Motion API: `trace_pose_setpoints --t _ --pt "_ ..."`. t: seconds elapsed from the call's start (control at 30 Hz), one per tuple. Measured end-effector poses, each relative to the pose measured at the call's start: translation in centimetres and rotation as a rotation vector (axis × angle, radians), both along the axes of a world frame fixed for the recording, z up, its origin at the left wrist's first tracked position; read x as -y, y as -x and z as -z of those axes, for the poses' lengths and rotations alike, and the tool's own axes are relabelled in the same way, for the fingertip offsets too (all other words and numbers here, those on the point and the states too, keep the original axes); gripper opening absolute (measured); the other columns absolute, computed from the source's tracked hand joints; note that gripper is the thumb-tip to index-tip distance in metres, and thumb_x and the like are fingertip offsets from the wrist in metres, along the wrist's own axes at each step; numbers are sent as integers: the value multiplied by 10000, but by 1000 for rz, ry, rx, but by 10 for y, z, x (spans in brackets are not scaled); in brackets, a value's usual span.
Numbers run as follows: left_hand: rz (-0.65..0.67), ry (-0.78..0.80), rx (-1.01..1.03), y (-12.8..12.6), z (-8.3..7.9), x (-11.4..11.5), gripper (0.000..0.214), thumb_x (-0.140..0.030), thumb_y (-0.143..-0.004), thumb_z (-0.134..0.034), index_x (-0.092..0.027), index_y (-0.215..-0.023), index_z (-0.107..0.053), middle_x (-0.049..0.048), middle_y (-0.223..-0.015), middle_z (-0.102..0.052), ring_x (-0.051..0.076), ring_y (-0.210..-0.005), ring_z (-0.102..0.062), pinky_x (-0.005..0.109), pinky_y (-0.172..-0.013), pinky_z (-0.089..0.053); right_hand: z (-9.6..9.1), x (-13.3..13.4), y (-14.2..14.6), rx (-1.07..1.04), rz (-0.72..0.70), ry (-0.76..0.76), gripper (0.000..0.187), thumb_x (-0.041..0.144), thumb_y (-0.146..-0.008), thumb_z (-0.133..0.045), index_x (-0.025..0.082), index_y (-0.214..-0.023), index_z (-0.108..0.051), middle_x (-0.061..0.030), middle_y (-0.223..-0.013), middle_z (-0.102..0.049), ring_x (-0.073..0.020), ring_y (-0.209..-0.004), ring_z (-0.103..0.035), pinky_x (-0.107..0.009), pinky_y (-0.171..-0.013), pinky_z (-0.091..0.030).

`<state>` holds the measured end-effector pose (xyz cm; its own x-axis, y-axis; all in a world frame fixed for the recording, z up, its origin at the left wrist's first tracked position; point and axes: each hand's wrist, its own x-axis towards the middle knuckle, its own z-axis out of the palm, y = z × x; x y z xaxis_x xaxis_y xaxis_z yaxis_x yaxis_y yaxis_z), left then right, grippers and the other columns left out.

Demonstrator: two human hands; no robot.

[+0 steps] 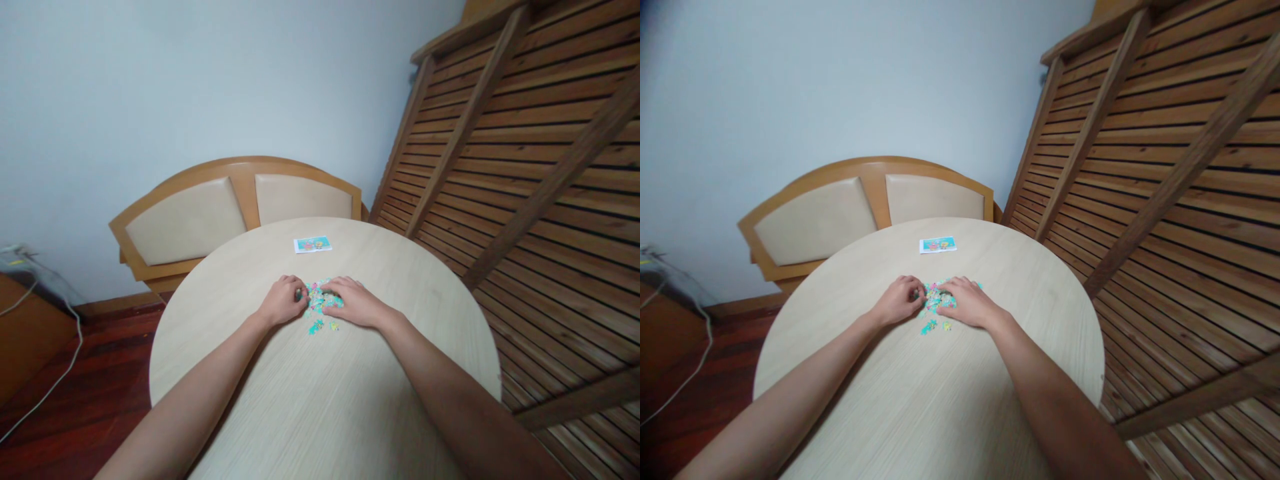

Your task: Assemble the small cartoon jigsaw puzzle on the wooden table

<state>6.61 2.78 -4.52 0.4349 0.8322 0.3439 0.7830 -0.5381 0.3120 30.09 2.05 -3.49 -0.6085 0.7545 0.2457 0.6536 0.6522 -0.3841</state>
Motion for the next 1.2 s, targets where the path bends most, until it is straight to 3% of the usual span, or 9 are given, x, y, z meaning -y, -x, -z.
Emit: trace_pose_setpoints --t 0.1,0.2,0.37,0.6,0.87,1.07,1.2 --pt "67 -9 -8 0 4 0 298 -334 -875 -589 -186 -1119 -674 105 -1159 -663 256 -1097 -595 406 -1012 -460 2 3 1 151 31 124 694 595 -952 -434 221 -1532 -359 -117 -1581 -335 -324 -1458 -273 -496 -1173 -222" --pt "149 24 -82 1 10 0 459 -375 -955 -489 -182 -1367 -551 130 -1423 -529 273 -1306 -497 448 -1139 -364 5 3 0 285 119 252 799 671 -958 -274 192 -1590 -170 -89 -1649 -107 -344 -1516 -53 -523 -1215 -78" --pt "182 147 -228 0 11 5 613 -546 -981 -407 -238 -1510 -383 123 -1598 -274 356 -1466 -269 563 -1190 -226 10 -3 -5 350 274 317 882 750 -920 -165 192 -1594 -60 -64 -1650 38 -326 -1513 64 -512 -1222 -8" --pt "267 247 -318 -8 -4 20 718 -689 -916 -435 -367 -1539 -284 89 -1642 -70 428 -1490 -63 631 -1180 -142 19 -13 -12 327 295 251 705 612 -984 -117 257 -1593 -110 -23 -1653 -7 -290 -1519 34 -509 -1223 -19" --pt "306 183 -305 -20 2 27 841 -765 -862 -435 -320 -1552 -254 110 -1636 -125 401 -1498 -95 639 -1179 -135 24 -25 -18 253 363 180 720 602 -995 -166 193 -1587 -185 -108 -1646 -59 -279 -1520 -41 -478 -1227 -74" --pt "272 143 -218 -28 6 27 939 -764 -843 -477 -211 -1560 -229 152 -1612 -221 366 -1491 -190 614 -1188 -180 29 -41 -11 122 111 89 617 435 -1016 -191 127 -1503 -412 -117 -1605 -266 -237 -1505 -196 -444 -1229 -156" --pt "200 69 -112 -25 7 20 751 -626 -945 -424 -164 -1524 -304 151 -1573 -328 328 -1470 -270 561 -1202 -225 30 -43 -8 -21 1 34 569 341 -993 -237 123 -1471 -454 -107 -1554 -388 -193 -1471 -296 -411 -1225 -208"
